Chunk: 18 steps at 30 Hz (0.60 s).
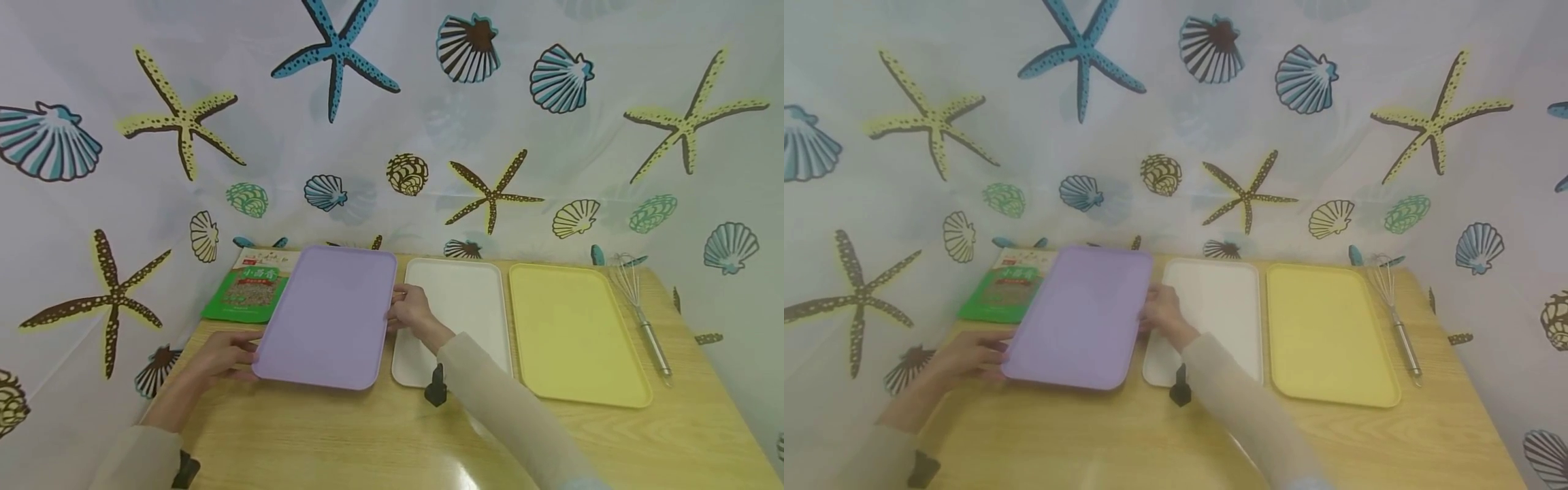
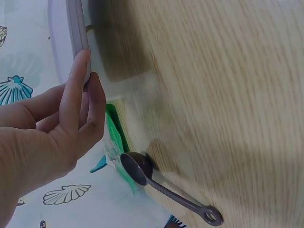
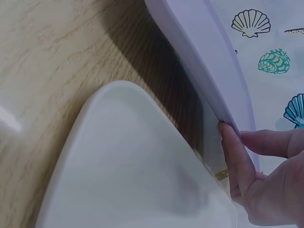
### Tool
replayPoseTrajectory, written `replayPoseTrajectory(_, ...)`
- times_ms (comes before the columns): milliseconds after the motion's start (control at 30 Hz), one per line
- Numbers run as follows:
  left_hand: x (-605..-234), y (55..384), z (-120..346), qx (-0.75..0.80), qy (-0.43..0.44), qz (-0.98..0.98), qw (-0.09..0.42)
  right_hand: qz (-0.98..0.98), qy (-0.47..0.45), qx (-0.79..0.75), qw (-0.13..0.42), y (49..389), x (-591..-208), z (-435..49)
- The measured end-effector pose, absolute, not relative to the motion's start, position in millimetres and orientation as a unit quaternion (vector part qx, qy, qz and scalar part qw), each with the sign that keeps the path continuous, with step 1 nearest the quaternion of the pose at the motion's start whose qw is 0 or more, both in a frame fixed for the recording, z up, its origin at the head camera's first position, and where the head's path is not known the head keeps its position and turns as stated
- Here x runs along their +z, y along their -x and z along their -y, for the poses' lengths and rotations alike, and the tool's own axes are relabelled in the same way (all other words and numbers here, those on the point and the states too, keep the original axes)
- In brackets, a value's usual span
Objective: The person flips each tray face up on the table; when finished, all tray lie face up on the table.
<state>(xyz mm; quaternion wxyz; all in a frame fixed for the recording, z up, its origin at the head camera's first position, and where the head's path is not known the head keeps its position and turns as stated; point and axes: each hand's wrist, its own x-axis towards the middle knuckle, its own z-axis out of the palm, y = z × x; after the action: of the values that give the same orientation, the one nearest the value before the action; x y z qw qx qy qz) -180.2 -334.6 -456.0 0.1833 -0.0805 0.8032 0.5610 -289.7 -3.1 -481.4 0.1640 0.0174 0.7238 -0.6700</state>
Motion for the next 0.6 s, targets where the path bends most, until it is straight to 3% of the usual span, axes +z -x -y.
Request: replayPoseTrajectory(600,-467,188,333,0.527,0.111,-0.826,0.166,-0.762,-0.029,-0.629,0.153,299,-494,11)
